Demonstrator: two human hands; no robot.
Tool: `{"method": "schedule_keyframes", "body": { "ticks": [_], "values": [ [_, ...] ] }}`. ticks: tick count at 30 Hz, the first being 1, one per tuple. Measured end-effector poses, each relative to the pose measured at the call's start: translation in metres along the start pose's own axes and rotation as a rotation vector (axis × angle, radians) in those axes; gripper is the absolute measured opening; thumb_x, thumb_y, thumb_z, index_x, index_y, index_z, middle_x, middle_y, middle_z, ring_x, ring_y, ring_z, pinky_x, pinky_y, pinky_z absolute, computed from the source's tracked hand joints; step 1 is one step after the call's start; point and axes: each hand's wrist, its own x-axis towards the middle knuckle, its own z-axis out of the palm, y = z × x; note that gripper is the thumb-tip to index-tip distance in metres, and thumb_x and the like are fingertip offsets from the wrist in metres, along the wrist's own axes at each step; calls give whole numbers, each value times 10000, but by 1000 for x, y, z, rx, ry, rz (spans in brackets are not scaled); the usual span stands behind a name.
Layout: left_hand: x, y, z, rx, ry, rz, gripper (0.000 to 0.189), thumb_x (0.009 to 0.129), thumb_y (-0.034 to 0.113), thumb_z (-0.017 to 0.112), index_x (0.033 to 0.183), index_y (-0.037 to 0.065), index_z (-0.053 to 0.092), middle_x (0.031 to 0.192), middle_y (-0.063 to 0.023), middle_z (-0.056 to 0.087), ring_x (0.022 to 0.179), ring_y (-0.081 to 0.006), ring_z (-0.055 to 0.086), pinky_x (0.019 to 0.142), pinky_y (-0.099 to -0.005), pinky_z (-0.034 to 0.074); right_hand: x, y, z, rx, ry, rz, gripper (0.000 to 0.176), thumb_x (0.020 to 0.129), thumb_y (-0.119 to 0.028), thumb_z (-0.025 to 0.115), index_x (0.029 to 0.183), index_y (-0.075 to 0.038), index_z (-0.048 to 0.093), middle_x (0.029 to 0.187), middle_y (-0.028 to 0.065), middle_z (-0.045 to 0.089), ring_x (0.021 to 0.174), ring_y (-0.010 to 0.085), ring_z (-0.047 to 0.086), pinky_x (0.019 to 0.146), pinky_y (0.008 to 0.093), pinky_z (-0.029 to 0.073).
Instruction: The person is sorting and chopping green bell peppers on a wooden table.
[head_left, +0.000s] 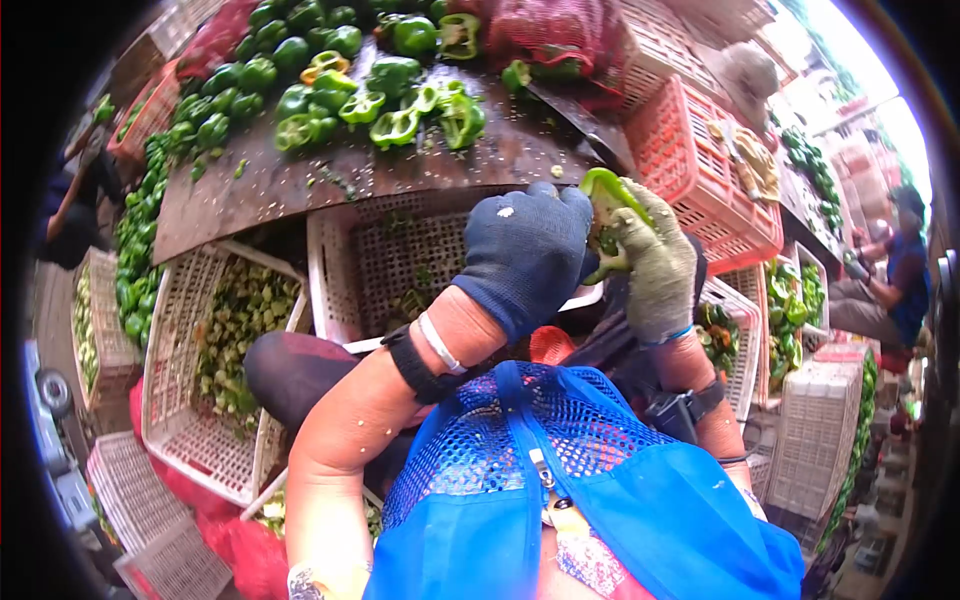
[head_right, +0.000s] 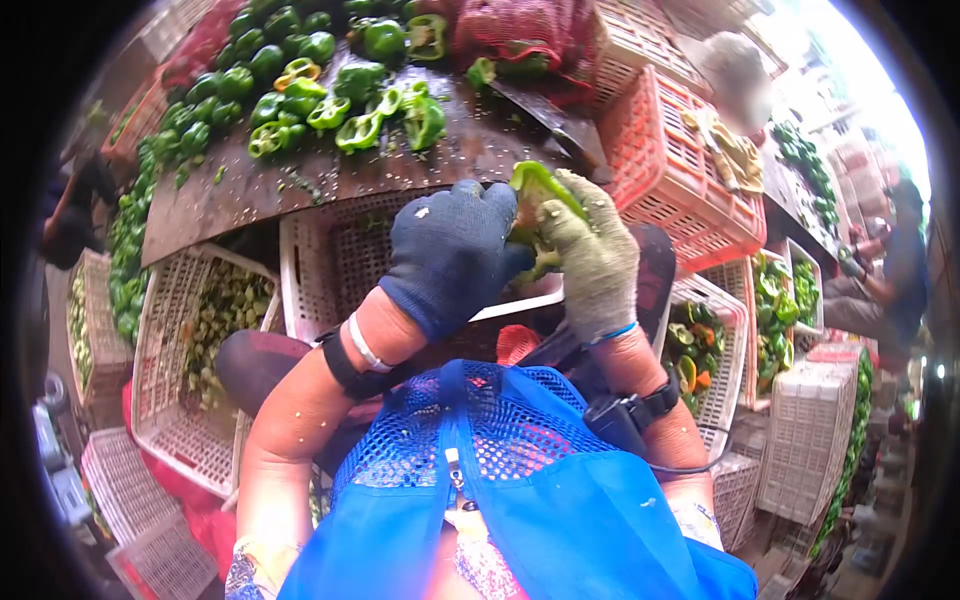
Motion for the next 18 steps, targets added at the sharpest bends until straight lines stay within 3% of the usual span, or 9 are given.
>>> {"method": "schedule_keyframes", "body": {
  "ticks": [1, 4, 5, 8, 12, 13, 16, 18],
  "values": [
    [-5, -7, 5, 68, 35, 10, 318, 791, 364, 737, 926, 95, 635, 791, -110, 628, 681, -295, 656, 572, -443, 505, 0, 5, 4, -170, -28, -103, 404, 983, -194, 650, 1345, -20, 620, 1120, 72, 713, 982, 111, 656, 843, 260, 541],
    [-23, -29, 15, 214, 89, 7, 284, 818, 375, 695, 867, 109, 609, 752, -95, 615, 643, -287, 652, 531, -427, 497, -13, -16, 26, 45, -199, 258, 408, 971, -195, 660, 1340, -25, 624, 1096, 57, 709, 949, 94, 649, 809, 254, 543],
    [-28, -35, 14, 224, 85, -8, 275, 821, 371, 688, 864, 112, 607, 740, -90, 611, 629, -286, 649, 520, -423, 495, -13, 3, 30, 24, -202, 175, 412, 956, -183, 656, 1335, -24, 628, 1072, 49, 707, 913, 95, 652, 791, 254, 543],
    [-44, -53, 10, 292, 120, -54, 272, 821, 376, 682, 850, 117, 604, 727, -97, 622, 596, -290, 646, 509, -417, 502, -17, 12, 53, 114, -285, 277, 413, 944, -165, 640, 1333, -27, 631, 1062, 45, 706, 898, 94, 655, 786, 246, 539],
    [-65, -77, -7, 316, 110, -236, 186, 856, 305, 638, 826, 123, 613, 725, -116, 657, 612, -319, 671, 540, -456, 516, -23, 14, 87, 200, -440, 433, 434, 918, -129, 629, 1341, -33, 617, 1053, 54, 707, 922, 145, 688, 818, 295, 577],
    [-70, -85, -12, 323, 104, -270, 164, 859, 282, 626, 818, 124, 614, 722, -120, 664, 622, -326, 677, 551, -466, 520, -25, 17, 97, 210, -470, 422, 445, 901, -103, 622, 1341, -38, 610, 1055, 72, 703, 927, 185, 703, 768, 337, 611],
    [-89, -116, -36, 379, 101, -376, 102, 843, 205, 585, 812, 123, 637, 726, -135, 690, 658, -348, 693, 593, -491, 538, -27, 29, 125, 335, -544, 459, 468, 881, -72, 607, 1348, -37, 602, 1085, 97, 694, 930, 203, 705, 725, 361, 623],
    [-105, -135, -71, 510, 129, -344, 102, 837, 198, 578, 813, 124, 645, 731, -133, 693, 658, -351, 693, 597, -488, 541, -23, 29, 137, 438, -631, 526, 521, 860, -76, 594, 1374, -2, 549, 1199, 158, 663, 1002, 271, 710, 849, 450, 626]
  ]
}}
